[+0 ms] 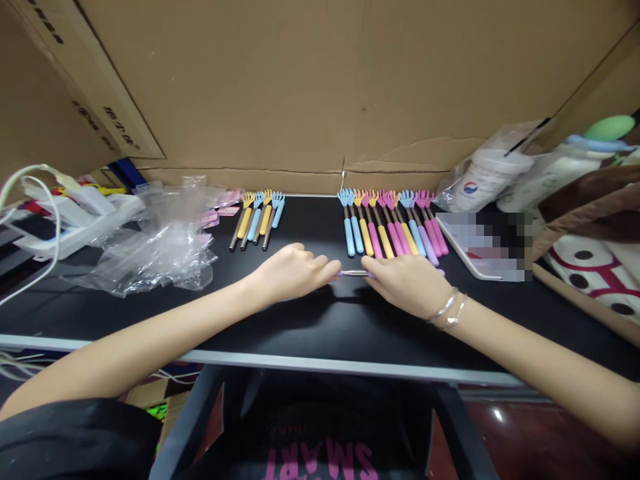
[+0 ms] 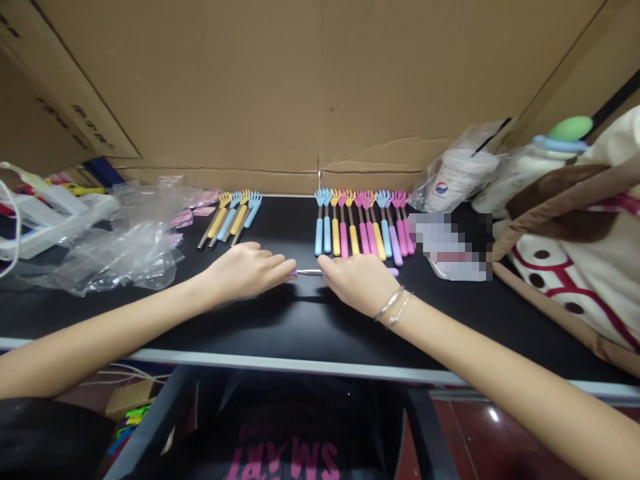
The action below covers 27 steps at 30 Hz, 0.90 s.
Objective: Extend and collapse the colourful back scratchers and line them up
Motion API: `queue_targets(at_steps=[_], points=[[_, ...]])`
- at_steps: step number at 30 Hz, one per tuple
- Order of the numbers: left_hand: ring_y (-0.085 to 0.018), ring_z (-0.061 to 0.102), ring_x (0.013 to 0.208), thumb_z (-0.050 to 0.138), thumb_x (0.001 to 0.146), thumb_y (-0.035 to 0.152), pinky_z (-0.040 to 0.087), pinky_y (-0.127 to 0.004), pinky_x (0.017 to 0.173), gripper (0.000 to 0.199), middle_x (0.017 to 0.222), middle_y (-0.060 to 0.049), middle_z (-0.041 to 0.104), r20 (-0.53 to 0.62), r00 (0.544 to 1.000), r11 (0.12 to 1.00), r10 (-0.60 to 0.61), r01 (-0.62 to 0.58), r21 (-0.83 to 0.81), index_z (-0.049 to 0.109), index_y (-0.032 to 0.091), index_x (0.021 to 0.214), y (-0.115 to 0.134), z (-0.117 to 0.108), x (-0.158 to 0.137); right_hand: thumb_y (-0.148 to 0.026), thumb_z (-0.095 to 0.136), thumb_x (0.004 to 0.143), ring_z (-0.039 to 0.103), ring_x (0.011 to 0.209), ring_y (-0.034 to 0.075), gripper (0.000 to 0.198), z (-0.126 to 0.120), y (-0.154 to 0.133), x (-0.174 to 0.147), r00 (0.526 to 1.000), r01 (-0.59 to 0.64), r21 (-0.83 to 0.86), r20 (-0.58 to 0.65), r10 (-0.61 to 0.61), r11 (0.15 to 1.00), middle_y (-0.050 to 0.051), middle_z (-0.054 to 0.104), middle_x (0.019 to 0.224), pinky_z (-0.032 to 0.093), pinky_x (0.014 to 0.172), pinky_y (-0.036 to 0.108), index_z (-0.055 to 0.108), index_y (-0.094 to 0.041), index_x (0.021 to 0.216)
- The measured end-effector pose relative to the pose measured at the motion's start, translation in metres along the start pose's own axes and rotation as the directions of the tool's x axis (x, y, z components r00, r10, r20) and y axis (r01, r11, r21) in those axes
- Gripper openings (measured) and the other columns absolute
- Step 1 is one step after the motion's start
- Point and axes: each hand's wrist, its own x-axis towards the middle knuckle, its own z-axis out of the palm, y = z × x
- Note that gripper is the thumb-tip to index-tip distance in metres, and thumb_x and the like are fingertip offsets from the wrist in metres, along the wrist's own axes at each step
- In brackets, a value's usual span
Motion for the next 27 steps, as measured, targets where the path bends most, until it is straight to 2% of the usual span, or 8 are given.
queue_targets(at_steps=[7,14,20,24,27], points=[[-0.012,0.048,0.040,0.041,0.095,0.034,0.021,-0.027,0.046,0.031,0.050,0.004,0.053,-0.025,0.998,0.998,-0.055,0.054,-0.018,0.049,0.019,0.069,-0.002,0.003,0.000,-0.030,0.032,0.092,0.051,0.048,0.011,0.030,-0.003,0.000,0.003,0.998,-0.057,-0.011,0.038,0.057,0.998,0.001,0.063,0.061,0.011,0.048,0.025,0.059,-0.021,0.083],[-0.011,0.051,0.046,0.042,0.095,0.037,0.022,-0.026,0.047,0.033,0.052,0.003,0.053,-0.018,0.996,0.996,-0.084,0.083,-0.006,0.051,0.019,0.069,-0.007,-0.011,-0.002,-0.031,0.030,0.092,0.050,0.049,0.011,0.033,-0.007,0.009,-0.007,0.996,-0.030,-0.072,-0.080,0.024,0.997,0.001,0.062,0.062,0.010,0.048,0.025,0.059,-0.020,0.083],[-0.011,0.054,0.052,0.042,0.095,0.037,0.023,-0.026,0.049,0.033,0.056,0.003,0.056,0.035,0.994,0.993,-0.105,0.102,0.058,0.054,0.020,0.069,-0.038,-0.013,-0.035,-0.033,0.032,0.091,0.045,0.047,0.010,0.034,-0.002,0.051,-0.033,0.991,-0.048,-0.180,-0.132,0.024,0.983,0.002,0.057,0.055,0.013,0.047,0.025,0.056,-0.018,0.072],[-0.011,0.054,0.053,0.040,0.095,0.039,0.025,-0.025,0.050,0.035,0.057,0.002,0.058,0.081,0.987,0.989,-0.136,0.130,0.067,0.057,0.022,0.070,-0.061,-0.016,-0.056,-0.036,0.035,0.090,0.041,0.046,0.010,0.035,-0.002,0.079,-0.048,0.981,-0.019,-0.247,-0.191,-0.029,0.969,0.002,0.054,0.051,0.014,0.047,0.023,0.053,-0.018,0.066],[-0.011,0.053,0.053,0.040,0.095,0.040,0.026,-0.024,0.050,0.037,0.056,0.003,0.059,0.082,0.989,0.983,-0.123,0.110,0.145,0.058,0.022,0.069,-0.073,-0.022,-0.064,-0.039,0.033,0.090,0.039,0.046,0.010,0.039,-0.003,0.093,-0.054,0.979,-0.036,-0.270,-0.204,-0.020,0.962,0.002,0.054,0.051,0.015,0.047,0.023,0.050,-0.018,0.062]])
